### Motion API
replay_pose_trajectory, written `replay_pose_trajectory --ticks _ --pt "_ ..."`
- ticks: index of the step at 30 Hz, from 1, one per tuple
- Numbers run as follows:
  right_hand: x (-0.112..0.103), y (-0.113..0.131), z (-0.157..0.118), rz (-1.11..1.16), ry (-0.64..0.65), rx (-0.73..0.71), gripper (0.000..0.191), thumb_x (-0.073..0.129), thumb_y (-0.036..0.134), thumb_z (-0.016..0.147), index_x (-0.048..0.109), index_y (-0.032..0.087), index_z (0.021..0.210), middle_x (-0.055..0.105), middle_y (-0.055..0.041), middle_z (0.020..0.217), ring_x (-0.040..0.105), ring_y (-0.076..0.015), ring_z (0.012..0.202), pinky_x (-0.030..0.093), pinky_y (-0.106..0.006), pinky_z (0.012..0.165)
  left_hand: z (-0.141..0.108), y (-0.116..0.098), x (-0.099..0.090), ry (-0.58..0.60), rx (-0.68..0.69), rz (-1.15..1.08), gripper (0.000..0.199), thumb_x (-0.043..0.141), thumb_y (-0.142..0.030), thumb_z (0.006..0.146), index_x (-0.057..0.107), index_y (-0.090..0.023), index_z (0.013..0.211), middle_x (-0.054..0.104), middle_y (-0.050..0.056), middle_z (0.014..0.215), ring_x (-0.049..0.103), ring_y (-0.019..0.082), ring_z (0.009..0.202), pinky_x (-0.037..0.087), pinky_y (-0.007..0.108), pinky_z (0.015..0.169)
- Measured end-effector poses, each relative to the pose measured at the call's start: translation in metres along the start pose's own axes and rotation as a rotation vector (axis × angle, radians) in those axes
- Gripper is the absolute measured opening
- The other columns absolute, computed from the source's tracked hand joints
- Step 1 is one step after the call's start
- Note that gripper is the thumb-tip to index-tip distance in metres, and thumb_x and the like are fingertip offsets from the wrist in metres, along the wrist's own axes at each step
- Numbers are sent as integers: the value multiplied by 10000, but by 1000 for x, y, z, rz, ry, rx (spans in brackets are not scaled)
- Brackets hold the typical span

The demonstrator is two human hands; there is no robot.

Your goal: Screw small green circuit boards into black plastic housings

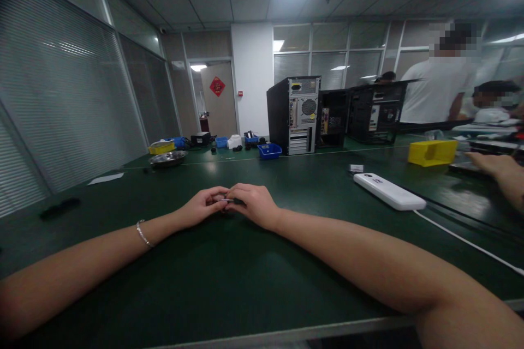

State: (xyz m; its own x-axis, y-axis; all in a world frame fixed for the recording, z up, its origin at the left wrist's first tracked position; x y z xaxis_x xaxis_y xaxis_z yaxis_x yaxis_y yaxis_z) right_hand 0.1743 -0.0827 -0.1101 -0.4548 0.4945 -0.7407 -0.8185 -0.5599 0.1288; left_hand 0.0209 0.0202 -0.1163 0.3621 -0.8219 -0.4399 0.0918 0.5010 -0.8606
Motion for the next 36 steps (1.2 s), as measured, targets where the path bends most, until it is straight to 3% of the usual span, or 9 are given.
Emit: replay_pose_trajectory --ticks 8,15,17,19,20,23,27,32,36 --pt "-2 2 0 59 14 39 239 554 289 867 637 236 1085 520 -77 1180 567 -190 992 474 -319 851 2 7 -6 -105 -29 -104 402 620 -276 808 511 -139 1170 666 84 990 628 199 884 471 336 815" --pt "-1 -9 2 307 33 105 309 558 272 873 593 237 1179 477 -66 1158 491 -183 1103 412 -326 964 7 14 -12 -235 -30 -216 386 647 -279 772 550 -156 1125 685 84 954 632 202 882 466 324 802" --pt "-1 -12 2 327 29 154 330 550 289 878 577 237 1203 476 -66 1151 504 -181 1077 431 -320 936 10 22 -28 -414 -29 -227 414 669 -276 740 560 -141 1116 698 77 854 640 206 851 473 323 783" --pt "-1 -13 1 330 30 190 326 547 303 879 581 240 1197 483 -63 1139 514 -181 1056 439 -321 921 8 32 -57 -774 -60 -233 393 718 -261 662 611 -120 1013 698 72 788 644 198 760 487 304 707" --pt "-1 -14 0 331 33 201 310 545 307 881 592 243 1180 489 -59 1131 519 -181 1050 439 -323 920 5 38 -74 -884 -64 -226 308 698 -260 672 626 -111 933 693 72 787 636 180 741 482 281 685" --pt "-3 -13 0 340 54 208 255 540 306 884 625 245 1116 512 -49 1103 533 -178 1030 444 -325 915 -9 54 -124 -1154 -101 -202 91 605 -196 713 589 -109 729 644 35 691 571 112 596 438 224 582" --pt "-4 -9 1 336 81 176 206 551 276 881 646 219 1055 545 -49 1056 554 -170 988 448 -319 903 -31 70 -167 -1396 -173 -158 96 513 -139 738 527 -123 644 565 -7 589 492 82 498 374 196 505" --pt "-6 -5 3 316 87 152 181 554 251 880 649 194 1024 586 -55 1026 571 -164 954 446 -313 887 -31 72 -167 -1345 -160 -106 60 542 -167 717 560 -118 687 575 1 603 514 104 534 381 209 520" --pt "-7 -6 3 301 90 155 184 564 269 872 653 177 1004 614 -56 1007 576 -163 933 444 -295 861 -15 61 -133 -1045 -132 -97 160 614 -241 686 618 -99 760 609 23 631 543 131 589 408 236 567"
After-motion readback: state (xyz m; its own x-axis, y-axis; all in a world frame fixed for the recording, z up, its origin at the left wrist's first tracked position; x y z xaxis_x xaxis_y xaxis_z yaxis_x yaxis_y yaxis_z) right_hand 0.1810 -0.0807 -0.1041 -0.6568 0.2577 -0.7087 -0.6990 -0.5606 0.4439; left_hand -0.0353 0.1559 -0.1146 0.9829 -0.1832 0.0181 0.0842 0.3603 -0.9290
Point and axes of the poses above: each hand's wrist, its own z-axis towards the middle knuckle, its own x-axis out of the palm, y = z × x, the point moved 2 cm from there along z, towards the middle knuckle
